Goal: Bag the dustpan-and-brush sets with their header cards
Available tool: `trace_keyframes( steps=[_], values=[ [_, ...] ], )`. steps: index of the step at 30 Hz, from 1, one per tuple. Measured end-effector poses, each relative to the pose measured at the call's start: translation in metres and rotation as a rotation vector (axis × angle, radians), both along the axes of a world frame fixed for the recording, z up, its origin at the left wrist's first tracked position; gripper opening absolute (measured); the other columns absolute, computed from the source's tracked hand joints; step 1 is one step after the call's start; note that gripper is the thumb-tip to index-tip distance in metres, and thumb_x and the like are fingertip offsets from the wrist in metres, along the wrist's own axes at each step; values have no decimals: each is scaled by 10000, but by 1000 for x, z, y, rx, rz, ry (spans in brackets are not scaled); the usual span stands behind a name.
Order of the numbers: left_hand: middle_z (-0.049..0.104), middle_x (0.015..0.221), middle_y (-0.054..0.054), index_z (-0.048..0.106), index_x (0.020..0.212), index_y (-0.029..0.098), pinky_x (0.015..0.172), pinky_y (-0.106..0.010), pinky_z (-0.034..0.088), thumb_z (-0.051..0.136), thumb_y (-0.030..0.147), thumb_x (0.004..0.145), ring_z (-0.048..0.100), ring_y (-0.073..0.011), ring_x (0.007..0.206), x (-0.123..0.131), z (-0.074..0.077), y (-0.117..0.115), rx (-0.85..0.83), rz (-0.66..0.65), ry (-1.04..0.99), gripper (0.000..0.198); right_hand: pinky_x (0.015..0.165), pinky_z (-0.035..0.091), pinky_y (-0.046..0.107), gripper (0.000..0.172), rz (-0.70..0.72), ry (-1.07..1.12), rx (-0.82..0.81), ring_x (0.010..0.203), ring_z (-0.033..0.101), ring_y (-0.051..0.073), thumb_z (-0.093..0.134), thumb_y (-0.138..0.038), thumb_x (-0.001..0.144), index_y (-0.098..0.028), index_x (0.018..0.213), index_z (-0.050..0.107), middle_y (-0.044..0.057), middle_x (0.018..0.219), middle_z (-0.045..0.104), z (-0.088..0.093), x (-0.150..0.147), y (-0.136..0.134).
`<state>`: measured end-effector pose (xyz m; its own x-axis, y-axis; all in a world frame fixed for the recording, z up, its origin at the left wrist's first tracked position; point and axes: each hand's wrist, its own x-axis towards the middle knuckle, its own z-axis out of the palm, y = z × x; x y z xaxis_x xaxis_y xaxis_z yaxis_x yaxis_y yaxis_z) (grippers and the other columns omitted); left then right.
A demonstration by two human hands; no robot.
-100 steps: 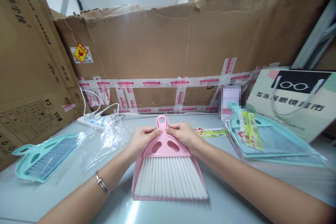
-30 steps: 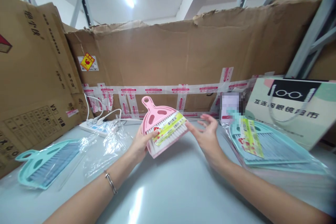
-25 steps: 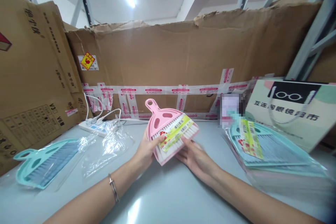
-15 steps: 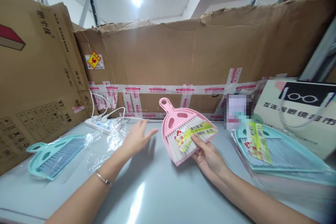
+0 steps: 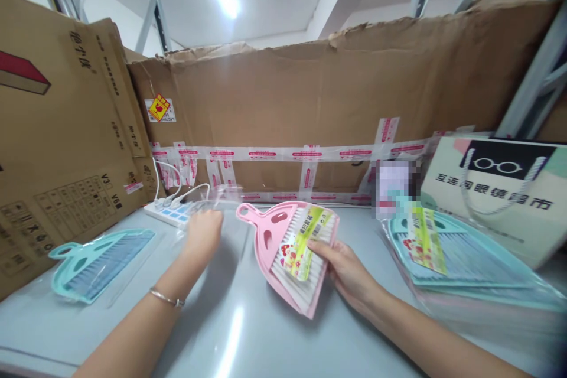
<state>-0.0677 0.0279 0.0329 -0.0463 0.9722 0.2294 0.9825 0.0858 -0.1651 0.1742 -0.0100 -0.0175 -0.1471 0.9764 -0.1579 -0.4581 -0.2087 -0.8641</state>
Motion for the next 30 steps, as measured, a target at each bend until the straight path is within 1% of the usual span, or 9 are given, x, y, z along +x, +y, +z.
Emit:
trace_keyframes(
  steps=[2,4,8,12,16,21,25,27,30],
  values=[
    [634,904,-192,652,845,98,757,-386,446,358,-25,754,599,-295,916,10,-1,-4,42,-113,29,331,747,528,335,358,50,-43,32,771,673,230,746,-266,579,-110,887,650,93,849,719,3,2,0],
    [617,927,-163,632,853,110,747,-363,450,376,-42,736,571,-280,938,16,-4,-5,100,-212,71,320,783,514,343,345,41,-87,40,789,671,232,737,-257,586,-112,888,654,92,853,719,3,4,2],
    [596,923,-123,596,849,123,686,-325,465,394,-46,725,549,-247,879,20,-13,-3,233,-376,101,291,789,511,349,316,23,-124,13,802,670,233,714,-231,610,-115,897,654,95,871,716,-1,6,5],
    [573,840,-64,553,825,159,677,-299,464,387,-16,768,536,-195,782,29,-21,-5,356,-581,8,248,725,534,340,283,50,-20,-52,787,673,233,682,-197,638,-107,903,641,107,876,714,-3,1,3],
    [568,809,-52,508,883,158,653,-280,467,372,56,828,540,-169,737,39,-29,-9,510,-705,-206,178,705,545,324,247,23,31,-124,743,679,217,660,-154,656,-86,892,630,108,821,719,-5,-8,-2],
    [616,850,-51,495,1005,171,676,-278,478,397,124,860,576,-166,779,48,-36,-15,477,-877,-256,181,669,552,294,211,-49,95,-146,689,680,193,649,-137,677,-80,878,623,96,769,721,-8,-14,-4],
    [637,851,-56,519,1006,174,658,-268,484,414,169,871,590,-158,749,52,-36,-18,489,-881,-325,171,617,549,263,184,-180,177,-154,659,676,174,652,-110,664,-102,846,620,70,750,722,-7,-11,-1],
    [639,864,-68,531,1019,170,680,-271,482,399,152,872,593,-161,775,55,-36,-21,483,-903,-337,198,625,549,267,209,-169,185,-133,668,675,175,672,-129,651,-109,853,624,64,759,722,-8,-12,-2],
    [638,870,-80,543,1055,171,707,-279,474,378,143,876,586,-171,810,62,-37,-28,409,-981,-343,245,661,548,290,239,-95,171,-105,688,674,189,702,-186,629,-110,844,634,65,747,720,-10,-16,-7]
  ],
)
